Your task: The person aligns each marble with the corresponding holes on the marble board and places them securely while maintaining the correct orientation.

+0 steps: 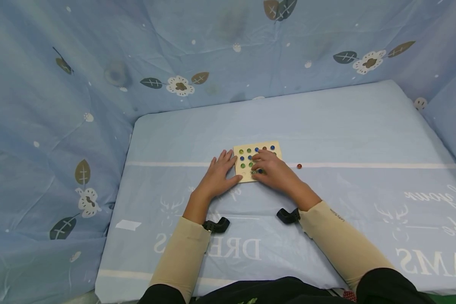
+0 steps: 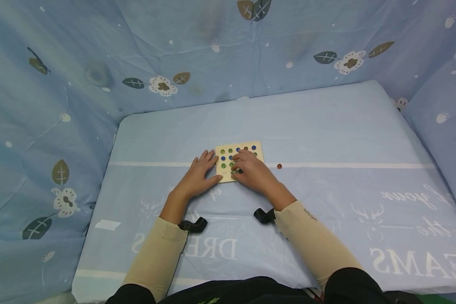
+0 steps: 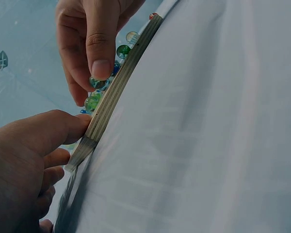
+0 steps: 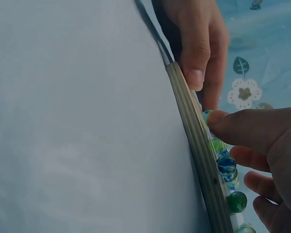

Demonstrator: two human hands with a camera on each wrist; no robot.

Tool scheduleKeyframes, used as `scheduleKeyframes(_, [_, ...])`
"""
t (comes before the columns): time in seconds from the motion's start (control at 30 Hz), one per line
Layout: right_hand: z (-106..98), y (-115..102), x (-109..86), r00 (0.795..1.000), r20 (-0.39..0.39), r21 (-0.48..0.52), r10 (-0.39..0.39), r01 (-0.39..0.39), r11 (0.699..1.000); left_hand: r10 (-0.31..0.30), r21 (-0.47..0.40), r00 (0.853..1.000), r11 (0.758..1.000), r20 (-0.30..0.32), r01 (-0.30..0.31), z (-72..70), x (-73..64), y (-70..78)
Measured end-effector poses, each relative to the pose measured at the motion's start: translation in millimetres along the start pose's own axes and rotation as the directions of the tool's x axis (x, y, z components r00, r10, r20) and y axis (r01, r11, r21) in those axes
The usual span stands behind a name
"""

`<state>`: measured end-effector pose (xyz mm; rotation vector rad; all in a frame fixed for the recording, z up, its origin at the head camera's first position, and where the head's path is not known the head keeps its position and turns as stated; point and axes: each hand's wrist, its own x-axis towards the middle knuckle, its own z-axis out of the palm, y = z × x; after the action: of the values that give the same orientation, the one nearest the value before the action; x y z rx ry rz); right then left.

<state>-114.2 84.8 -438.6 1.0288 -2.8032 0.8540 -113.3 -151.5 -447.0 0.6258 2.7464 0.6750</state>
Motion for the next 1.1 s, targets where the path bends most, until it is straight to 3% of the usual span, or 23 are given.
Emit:
scheduleKeyframes(0.57, [1,0,-1.2,0.999,-0.023,-0.019,-0.023,0.022,1.0,0.006,-0.009,1.0,1.0,-0.001,-0.006,1.5,0.3,0.8])
scheduleKeyframes(1.1, [-14,7,-9.0,0.998,-0.031,0.008,0.05,-0.05,0.999,-0.019,0.009,1.0,1.0,-0.01,0.019,-0.3,2.4,2.3])
